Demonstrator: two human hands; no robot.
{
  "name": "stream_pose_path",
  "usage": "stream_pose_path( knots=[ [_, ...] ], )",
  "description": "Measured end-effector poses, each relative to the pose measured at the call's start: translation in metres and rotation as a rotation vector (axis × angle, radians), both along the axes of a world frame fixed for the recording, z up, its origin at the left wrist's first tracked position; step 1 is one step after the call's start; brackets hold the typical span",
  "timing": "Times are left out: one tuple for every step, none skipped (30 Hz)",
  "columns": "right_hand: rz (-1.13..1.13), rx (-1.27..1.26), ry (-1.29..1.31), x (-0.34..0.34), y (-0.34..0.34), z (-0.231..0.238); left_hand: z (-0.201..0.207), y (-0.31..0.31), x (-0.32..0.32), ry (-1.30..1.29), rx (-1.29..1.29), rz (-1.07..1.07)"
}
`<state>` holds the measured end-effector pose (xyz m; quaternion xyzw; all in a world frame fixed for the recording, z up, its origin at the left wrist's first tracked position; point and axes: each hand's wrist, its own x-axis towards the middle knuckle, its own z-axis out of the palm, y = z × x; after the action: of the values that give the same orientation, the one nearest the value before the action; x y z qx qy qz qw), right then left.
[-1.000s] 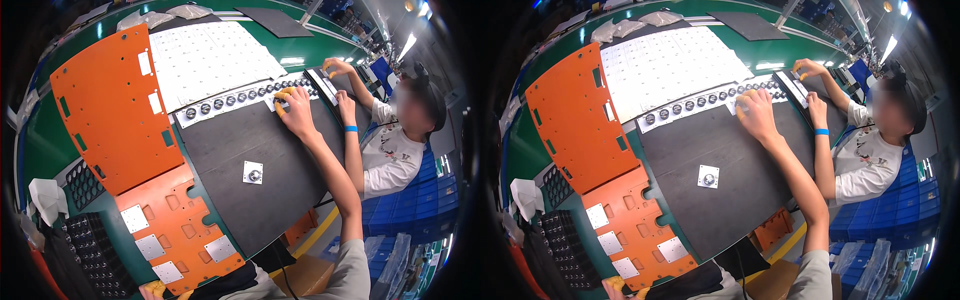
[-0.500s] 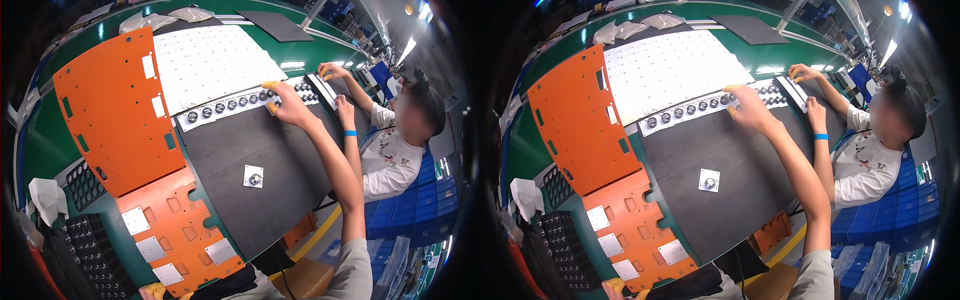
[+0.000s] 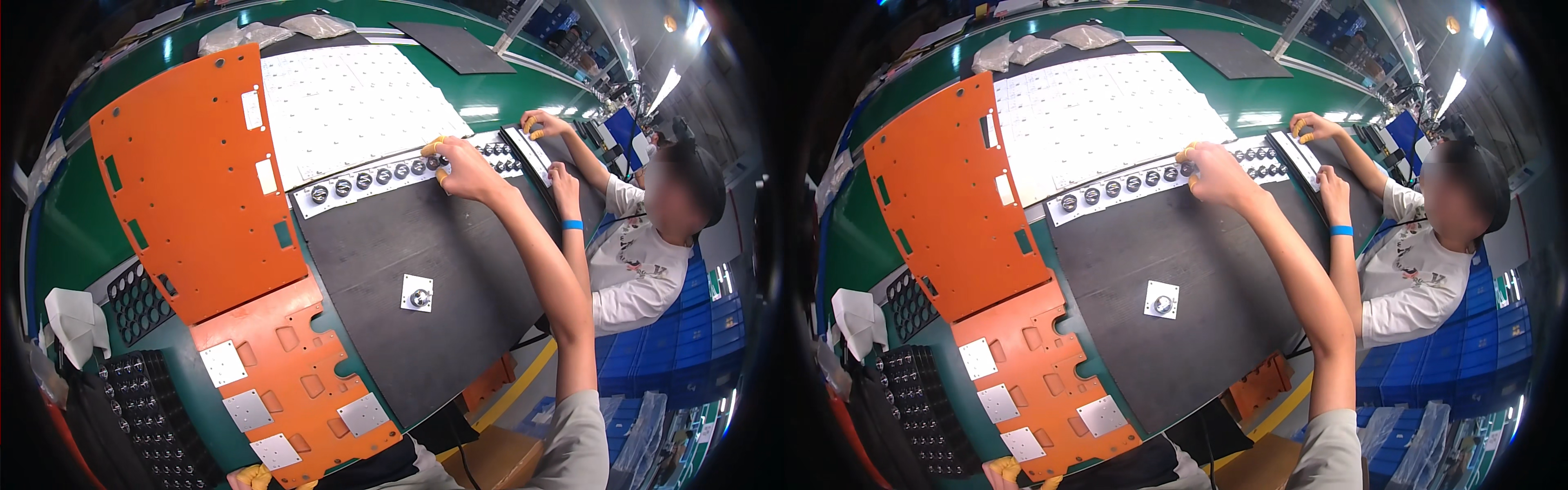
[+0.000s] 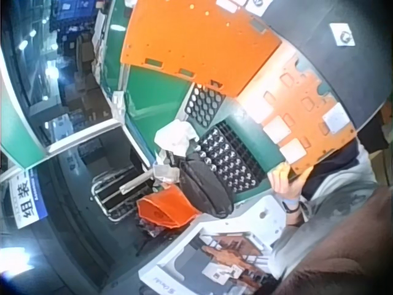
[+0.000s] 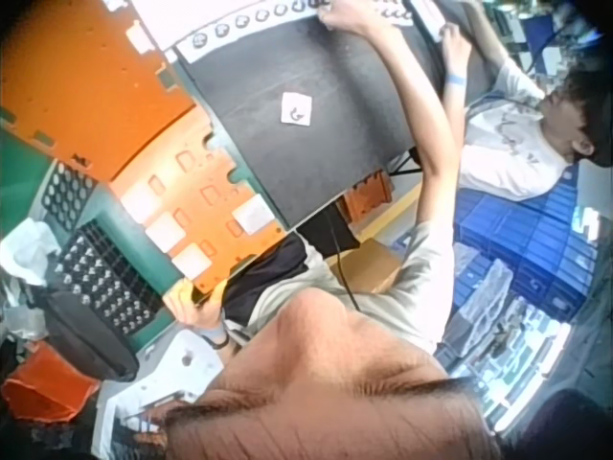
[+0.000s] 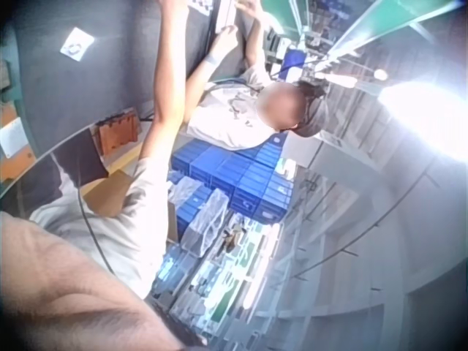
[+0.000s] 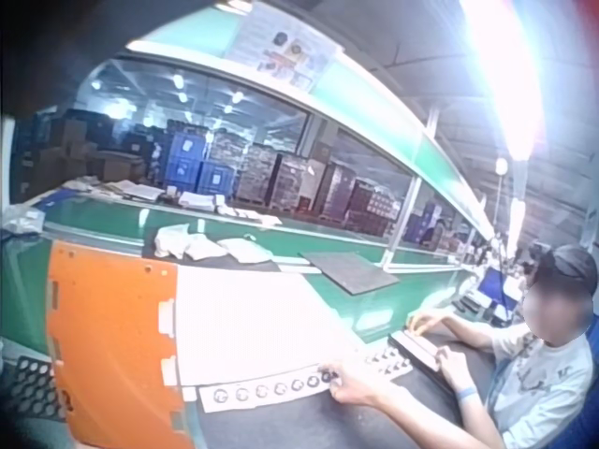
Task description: The person places small cylindrical components into slots on an orange fixture, then wipes the fixture surface with a cloth. They handle the components one at a time, arranging them in a tray and positioning them on the fixture before moving the fixture to a machine.
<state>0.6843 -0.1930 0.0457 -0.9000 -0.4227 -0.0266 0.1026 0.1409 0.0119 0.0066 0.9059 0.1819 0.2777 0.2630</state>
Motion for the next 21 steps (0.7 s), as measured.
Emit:
stream_pose_path(
  knots=[
    [0.004,0.001,-0.006,0.001,0.000,-0.001,0.000,0.000,0.000,0.003,0.000,0.000],
    [0.006,0.000,-0.012,0.001,0.000,-0.001,0.000,0.000,-0.001,0.005,-0.001,-0.002],
    [0.005,-0.004,-0.017,0.002,0.000,-0.002,-0.001,0.001,-0.001,0.008,-0.002,-0.004],
    [0.004,-0.008,-0.021,0.002,-0.001,-0.002,-0.001,0.001,-0.001,0.006,-0.003,-0.007],
    [0.007,-0.009,-0.024,0.001,0.001,-0.001,-0.001,0.001,-0.001,0.005,-0.002,-0.006],
    [0.004,-0.012,-0.032,0.000,0.002,0.000,-0.001,0.001,-0.001,0.003,-0.001,-0.006],
    [0.000,-0.016,-0.041,-0.001,0.003,0.001,-0.001,0.001,-0.001,-0.001,0.000,-0.006],
    [-0.003,-0.018,-0.045,-0.003,0.003,0.000,-0.002,0.001,-0.002,0.000,0.002,-0.005],
    [0.001,-0.012,-0.055,-0.003,0.002,-0.001,-0.002,0.001,-0.003,0.000,0.004,-0.005],
    [0.005,-0.007,-0.066,-0.002,0.000,-0.002,-0.001,0.001,-0.002,0.006,0.002,-0.008],
    [0.010,0.002,-0.074,-0.003,-0.001,-0.003,0.000,0.001,-0.001,0.014,0.002,-0.010],
    [0.036,0.042,-0.143,-0.005,-0.002,-0.005,0.002,0.001,-0.001,0.022,0.002,-0.013],
    [0.061,0.082,-0.212,-0.007,-0.004,-0.007,0.002,0.001,-0.002,0.027,-0.001,-0.011],
    [0.089,0.124,-0.281,-0.013,0.000,-0.005,0.002,0.001,-0.002,0.028,-0.002,-0.008],
    [0.029,0.098,-0.366,-0.023,0.001,-0.004,0.003,0.000,-0.001,0.029,-0.003,-0.005],
    [0.023,0.186,-0.395,-0.036,0.001,-0.003,0.004,0.000,-0.001,0.030,-0.003,-0.001],
    [0.009,0.268,-0.429,-0.052,-0.003,0.000,0.003,0.001,0.001,0.003,-0.010,-0.006],
    [0.004,0.355,-0.461,-0.067,-0.005,-0.001,0.003,-0.001,0.002,-0.003,-0.015,0.002],
    [-0.050,0.383,-0.398,-0.086,-0.011,-0.005,0.003,-0.002,0.002,-0.008,-0.019,0.009],
    [-0.110,0.409,-0.338,-0.109,-0.020,-0.008,0.005,-0.002,0.003,-0.016,-0.024,0.009],
    [-0.123,0.422,-0.264,-0.130,-0.026,-0.013,0.010,-0.003,0.004,0.002,-0.054,0.008]
  ],
)
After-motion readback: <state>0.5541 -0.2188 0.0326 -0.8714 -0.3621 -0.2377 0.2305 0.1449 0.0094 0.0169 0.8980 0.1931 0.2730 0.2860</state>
